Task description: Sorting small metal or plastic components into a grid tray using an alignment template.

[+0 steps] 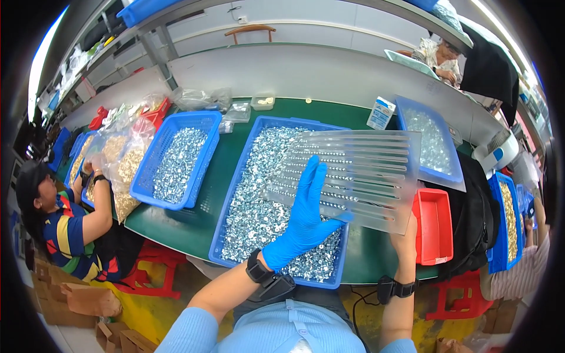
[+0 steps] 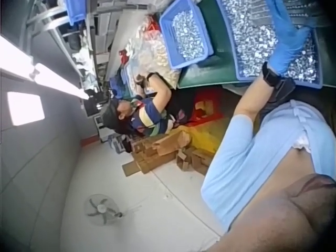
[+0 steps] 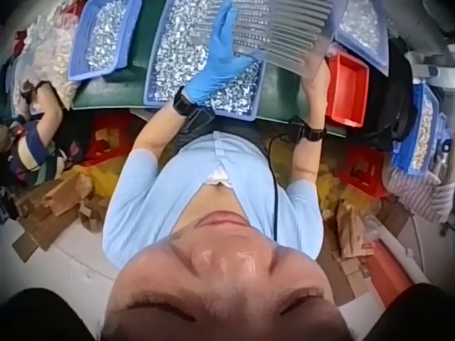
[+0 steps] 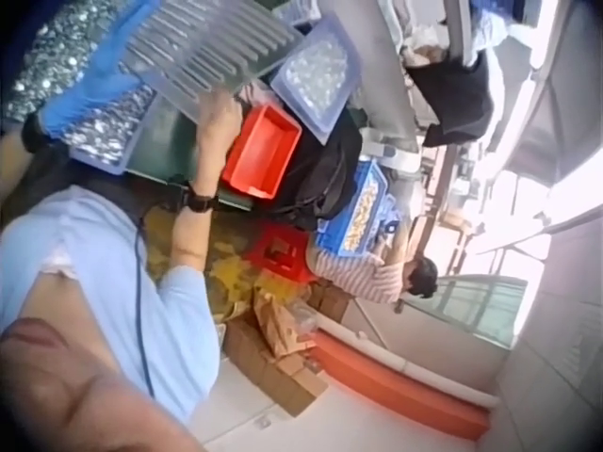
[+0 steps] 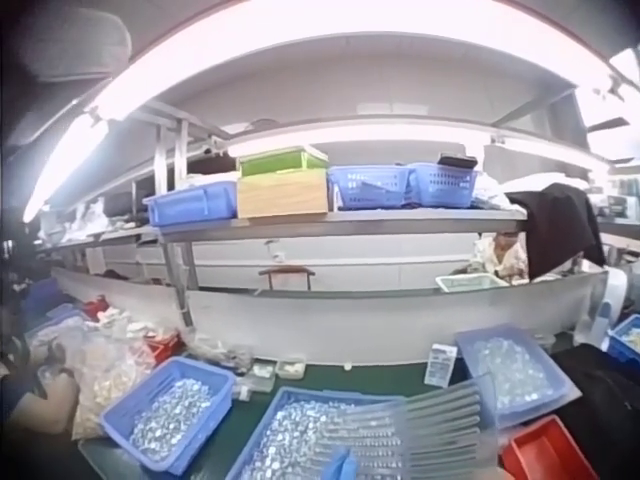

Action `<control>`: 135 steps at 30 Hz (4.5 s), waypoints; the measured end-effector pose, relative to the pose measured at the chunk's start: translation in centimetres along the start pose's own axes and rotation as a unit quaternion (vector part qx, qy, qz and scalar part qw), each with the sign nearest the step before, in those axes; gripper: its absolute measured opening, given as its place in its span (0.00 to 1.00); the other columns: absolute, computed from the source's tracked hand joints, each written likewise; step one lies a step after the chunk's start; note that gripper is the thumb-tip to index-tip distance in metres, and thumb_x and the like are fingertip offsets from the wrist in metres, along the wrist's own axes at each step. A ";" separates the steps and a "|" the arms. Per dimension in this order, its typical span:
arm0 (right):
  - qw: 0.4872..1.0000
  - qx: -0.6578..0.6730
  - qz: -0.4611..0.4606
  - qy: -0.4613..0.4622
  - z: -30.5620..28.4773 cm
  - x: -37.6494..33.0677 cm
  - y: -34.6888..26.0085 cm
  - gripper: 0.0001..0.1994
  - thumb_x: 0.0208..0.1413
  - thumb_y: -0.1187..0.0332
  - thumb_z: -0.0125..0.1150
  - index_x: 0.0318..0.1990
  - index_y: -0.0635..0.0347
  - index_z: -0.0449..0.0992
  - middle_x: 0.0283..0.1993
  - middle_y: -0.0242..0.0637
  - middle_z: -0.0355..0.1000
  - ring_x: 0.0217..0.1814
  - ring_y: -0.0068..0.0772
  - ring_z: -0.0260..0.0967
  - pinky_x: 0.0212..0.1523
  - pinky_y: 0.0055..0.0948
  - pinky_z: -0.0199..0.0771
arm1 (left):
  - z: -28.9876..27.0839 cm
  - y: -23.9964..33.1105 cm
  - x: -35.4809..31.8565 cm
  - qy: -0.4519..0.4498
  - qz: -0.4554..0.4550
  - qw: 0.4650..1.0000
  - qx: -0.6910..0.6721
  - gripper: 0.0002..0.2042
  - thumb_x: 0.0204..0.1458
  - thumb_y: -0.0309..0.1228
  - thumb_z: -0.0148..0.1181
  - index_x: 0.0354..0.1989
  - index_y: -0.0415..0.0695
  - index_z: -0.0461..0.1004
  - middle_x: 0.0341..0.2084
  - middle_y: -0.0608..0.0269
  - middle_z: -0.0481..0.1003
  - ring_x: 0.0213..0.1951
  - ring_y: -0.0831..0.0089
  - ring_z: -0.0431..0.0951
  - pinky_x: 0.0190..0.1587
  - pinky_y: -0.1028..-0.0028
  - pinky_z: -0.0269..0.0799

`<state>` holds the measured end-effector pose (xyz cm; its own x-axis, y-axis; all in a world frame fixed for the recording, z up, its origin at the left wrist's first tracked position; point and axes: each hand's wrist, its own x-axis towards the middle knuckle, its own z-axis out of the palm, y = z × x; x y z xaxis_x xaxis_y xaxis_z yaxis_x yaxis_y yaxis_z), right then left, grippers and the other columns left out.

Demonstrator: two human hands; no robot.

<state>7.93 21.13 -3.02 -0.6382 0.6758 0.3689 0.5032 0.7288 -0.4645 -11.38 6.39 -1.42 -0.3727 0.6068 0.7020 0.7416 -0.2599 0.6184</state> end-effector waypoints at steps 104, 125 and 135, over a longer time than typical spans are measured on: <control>0.748 0.654 0.087 -0.075 0.1 2.5 -8.2 0.27 0.57 0.62 0.46 0.60 0.68 0.52 0.51 0.57 0.67 0.45 0.47 0.72 0.38 0.31 0.74 | 1.2 0.1 8.4 0.174 -0.442 0.643 -0.600 0.09 0.53 0.36 0.52 0.25 0.45 0.69 0.18 0.65 0.69 0.28 0.70 0.72 0.34 0.70 0.71; 0.797 0.592 0.055 -0.103 -0.4 2.2 -8.0 0.26 0.59 0.62 0.46 0.60 0.70 0.53 0.52 0.54 0.66 0.48 0.44 0.71 0.43 0.30 0.70 | 1.7 -1.3 10.2 0.083 -0.359 0.725 -0.581 0.20 0.59 0.45 0.42 0.34 0.40 0.72 0.38 0.51 0.74 0.45 0.63 0.73 0.53 0.67 0.66; 0.799 0.589 0.056 -0.106 -0.5 1.9 -7.6 0.26 0.59 0.62 0.46 0.60 0.70 0.53 0.52 0.53 0.66 0.49 0.43 0.70 0.43 0.29 0.70 | 0.7 1.7 9.7 -0.079 -0.302 0.815 -0.489 0.27 0.61 0.48 0.30 0.63 0.44 0.51 0.62 0.53 0.54 0.63 0.67 0.53 0.63 0.71 0.49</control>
<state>3.17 17.00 1.60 -0.7745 0.6048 0.1854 -0.2547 -0.0298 -0.9666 -13.29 12.37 6.17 -0.3711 0.9149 0.1591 -0.3772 -0.3051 0.8744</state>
